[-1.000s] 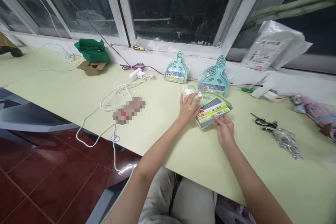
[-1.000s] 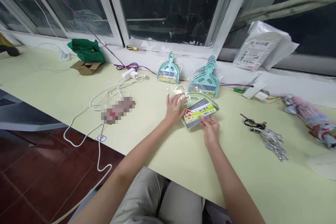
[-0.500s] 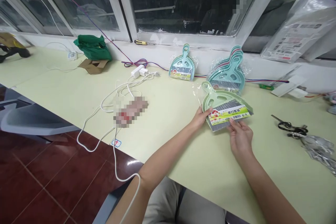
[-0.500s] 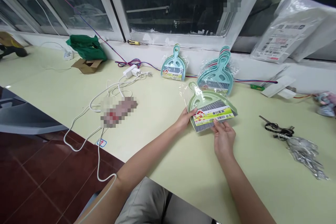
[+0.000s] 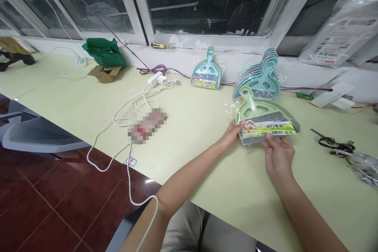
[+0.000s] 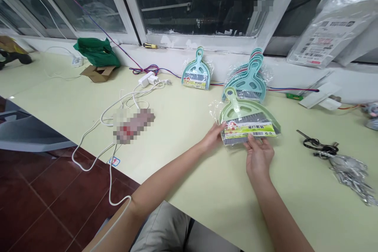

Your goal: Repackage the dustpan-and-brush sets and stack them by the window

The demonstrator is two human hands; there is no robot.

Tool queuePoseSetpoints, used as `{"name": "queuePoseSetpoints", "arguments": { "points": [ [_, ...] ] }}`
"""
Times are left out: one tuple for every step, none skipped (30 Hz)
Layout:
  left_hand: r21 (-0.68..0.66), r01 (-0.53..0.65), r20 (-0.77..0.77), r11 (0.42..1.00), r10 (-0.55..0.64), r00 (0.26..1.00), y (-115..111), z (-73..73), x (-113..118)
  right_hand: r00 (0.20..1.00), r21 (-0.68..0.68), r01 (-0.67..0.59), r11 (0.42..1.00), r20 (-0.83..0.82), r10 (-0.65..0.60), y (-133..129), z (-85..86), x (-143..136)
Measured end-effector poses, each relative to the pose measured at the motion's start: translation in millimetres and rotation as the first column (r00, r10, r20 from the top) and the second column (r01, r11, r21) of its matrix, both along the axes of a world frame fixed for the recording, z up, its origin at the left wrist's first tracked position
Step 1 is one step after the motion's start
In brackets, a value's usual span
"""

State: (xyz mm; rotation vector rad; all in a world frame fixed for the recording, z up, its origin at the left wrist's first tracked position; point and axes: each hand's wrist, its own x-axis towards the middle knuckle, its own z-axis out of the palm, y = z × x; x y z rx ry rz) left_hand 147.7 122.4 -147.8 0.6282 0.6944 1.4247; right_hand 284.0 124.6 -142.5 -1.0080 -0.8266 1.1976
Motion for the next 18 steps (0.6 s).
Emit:
{"name": "queuePoseSetpoints", "arguments": {
  "points": [
    [0.003,-0.059,0.0,0.998,0.059,0.998,2,-2.1,-1,1.0,-0.005,-0.014,1.0,0.013,0.014,-1,-0.1,-1],
    [0.013,-0.095,-0.011,0.995,0.096,0.995,3,-4.1,-2,0.999,-0.008,-0.025,1.0,0.021,0.026,-1,-0.2,-3],
    [0.031,-0.1,-0.028,0.995,0.101,0.995,2,-5.5,-2,0.999,-0.008,-0.028,1.0,0.024,0.029,-1,-0.3,-3],
    [0.055,-0.071,-0.047,0.996,0.073,0.996,0,-6.3,0,1.0,-0.004,-0.02,1.0,0.021,0.021,-1,-0.5,-3],
    [0.073,-0.011,-0.066,0.997,0.016,0.998,-3,-6.3,2,1.0,0.002,-0.002,1.0,0.01,0.002,0,-0.7,-2],
    [0.079,0.071,-0.082,0.994,-0.065,0.995,-7,-5.5,5,1.0,0.011,0.022,1.0,-0.006,-0.022,1,-0.9,0],
    [0.072,0.16,-0.094,0.985,-0.153,0.984,-10,-4.0,8,0.999,0.02,0.045,0.999,-0.024,-0.045,2,-1.1,2],
    [0.056,0.231,-0.098,0.971,-0.225,0.969,-14,-2.0,11,0.997,0.03,0.065,0.997,-0.04,-0.064,3,-1.3,4],
    [0.038,0.265,-0.096,0.964,-0.26,0.961,-16,0.1,13,0.996,0.039,0.077,0.996,-0.051,-0.075,4,-1.3,6],
    [0.028,0.255,-0.09,0.966,-0.252,0.964,-17,1.9,15,0.995,0.044,0.079,0.996,-0.056,-0.077,5,-1.3,7],
    [0.029,0.209,-0.083,0.977,-0.206,0.975,-17,3.1,15,0.996,0.045,0.071,0.996,-0.054,-0.069,5,-1.3,7],
    [0.039,0.136,-0.079,0.99,-0.133,0.988,-16,3.1,14,0.997,0.043,0.056,0.998,-0.05,-0.054,5,-1.3,6],
    [0.053,0.052,-0.08,0.997,-0.047,0.996,-13,1.9,13,0.998,0.037,0.036,0.999,-0.048,-0.034,5,-1.5,4],
    [0.067,-0.026,-0.087,0.997,0.032,0.996,-10,-0.6,11,0.999,0.028,0.014,1.0,-0.047,-0.013,4,-2.1,2],
    [0.076,-0.084,-0.101,0.994,0.091,0.991,-6,-4.3,9,0.999,0.014,-0.009,1.0,-0.044,0.01,4,-3.1,0],
    [0.078,-0.121,-0.123,0.99,0.13,0.984,-3,-8.7,7,0.999,-0.006,-0.034,0.999,-0.037,0.034,5,-4.6,-1],
    [0.07,-0.149,-0.145,0.986,0.157,0.977,0,-13.3,5,0.998,-0.033,-0.064,0.997,-0.024,0.063,7,-6.6,0],
    [0.057,-0.166,-0.163,0.984,0.173,0.971,3,-17.5,3,0.995,-0.068,-0.102,0.992,-0.001,0.102,10,-8.9,2]
  ]
}}
